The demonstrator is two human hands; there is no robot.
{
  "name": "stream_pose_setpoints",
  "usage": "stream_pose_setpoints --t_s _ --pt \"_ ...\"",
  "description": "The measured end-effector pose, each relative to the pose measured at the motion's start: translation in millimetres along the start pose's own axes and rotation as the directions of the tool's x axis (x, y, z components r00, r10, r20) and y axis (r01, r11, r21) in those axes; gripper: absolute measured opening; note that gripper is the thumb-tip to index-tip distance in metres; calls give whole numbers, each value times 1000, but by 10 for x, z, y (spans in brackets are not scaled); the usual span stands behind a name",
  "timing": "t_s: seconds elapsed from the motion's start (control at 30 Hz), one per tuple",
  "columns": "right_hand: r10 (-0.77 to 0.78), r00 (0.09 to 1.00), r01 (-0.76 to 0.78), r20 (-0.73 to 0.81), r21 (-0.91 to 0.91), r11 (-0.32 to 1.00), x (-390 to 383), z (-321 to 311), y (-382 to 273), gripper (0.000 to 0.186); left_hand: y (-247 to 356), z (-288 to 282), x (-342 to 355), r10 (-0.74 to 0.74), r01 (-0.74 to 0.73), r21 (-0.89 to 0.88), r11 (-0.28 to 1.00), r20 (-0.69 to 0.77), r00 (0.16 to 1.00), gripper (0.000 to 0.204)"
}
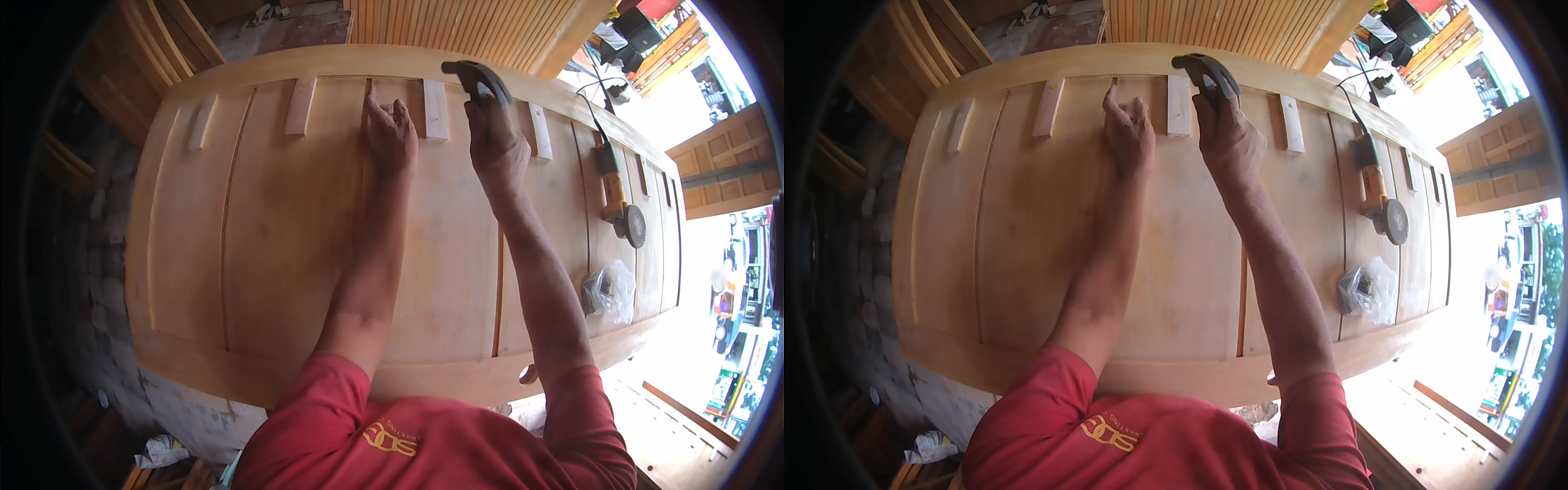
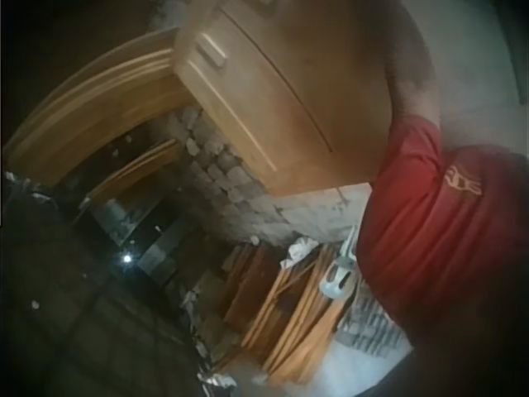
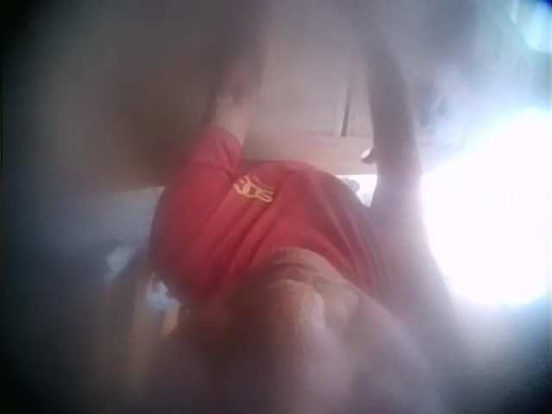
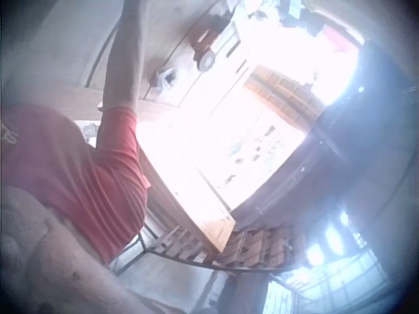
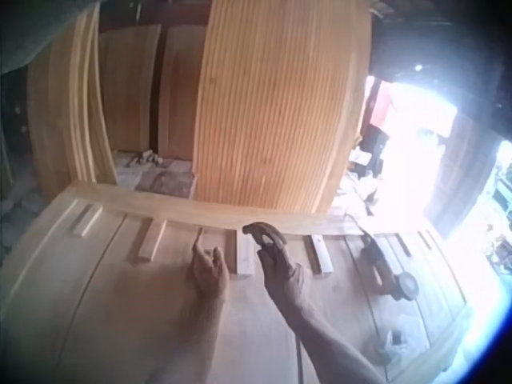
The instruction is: The person attaches small wooden blocks to a large wooden door using a hammer and nails, handling nails one at a time from a plastic bag.
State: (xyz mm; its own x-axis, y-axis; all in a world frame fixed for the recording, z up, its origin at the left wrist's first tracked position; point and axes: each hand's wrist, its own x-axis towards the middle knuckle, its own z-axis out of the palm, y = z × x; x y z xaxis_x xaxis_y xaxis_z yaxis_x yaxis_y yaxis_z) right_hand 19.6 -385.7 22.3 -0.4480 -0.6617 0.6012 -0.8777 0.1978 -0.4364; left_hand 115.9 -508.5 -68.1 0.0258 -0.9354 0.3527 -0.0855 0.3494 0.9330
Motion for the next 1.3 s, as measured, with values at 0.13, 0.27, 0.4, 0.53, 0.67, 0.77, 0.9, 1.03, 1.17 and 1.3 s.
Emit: stream_pose_setpoints --t_s 0.13,0.27,0.4,0.53,0.67,0.77,0.9,1.03,1.17,1.3 --pt "143 921 -29 364 -300 953 -88 122 172 31 -65 39 7 3 -5 -83 997 -17 1000 54" --pt "42 988 -26 151 -107 994 33 46 33 35 -39 -2 17 -1 0 -35 999 -18 1000 53" --pt "130 940 -29 314 -307 951 -179 149 204 37 -12 47 -3 -2 -1 -47 999 -61 998 51" --pt "159 952 -116 262 -172 978 24 85 196 39 -44 56 14 0 -2 -48 999 -43 999 51" --pt "87 966 -47 244 -164 985 -143 152 154 40 -177 64 61 69 -67 20 998 -101 993 52" --pt "112 923 -4 369 -281 960 -28 137 272 38 -78 80 2 -22 21 -89 996 -10 1000 52" --pt "80 974 -52 211 -136 989 -38 138 72 38 -114 35 30 38 -38 -13 999 -62 997 52" --pt "137 937 -54 320 -257 965 -89 224 213 38 -33 29 37 -15 13 -41 999 -49 999 52" --pt "180 942 -115 284 -229 967 -75 192 197 37 32 47 18 -11 11 -5 1000 -46 999 53" --pt "278 903 -217 328 -211 953 -182 59 361 39 -138 108 133 119 -118 21 993 -73 990 53"
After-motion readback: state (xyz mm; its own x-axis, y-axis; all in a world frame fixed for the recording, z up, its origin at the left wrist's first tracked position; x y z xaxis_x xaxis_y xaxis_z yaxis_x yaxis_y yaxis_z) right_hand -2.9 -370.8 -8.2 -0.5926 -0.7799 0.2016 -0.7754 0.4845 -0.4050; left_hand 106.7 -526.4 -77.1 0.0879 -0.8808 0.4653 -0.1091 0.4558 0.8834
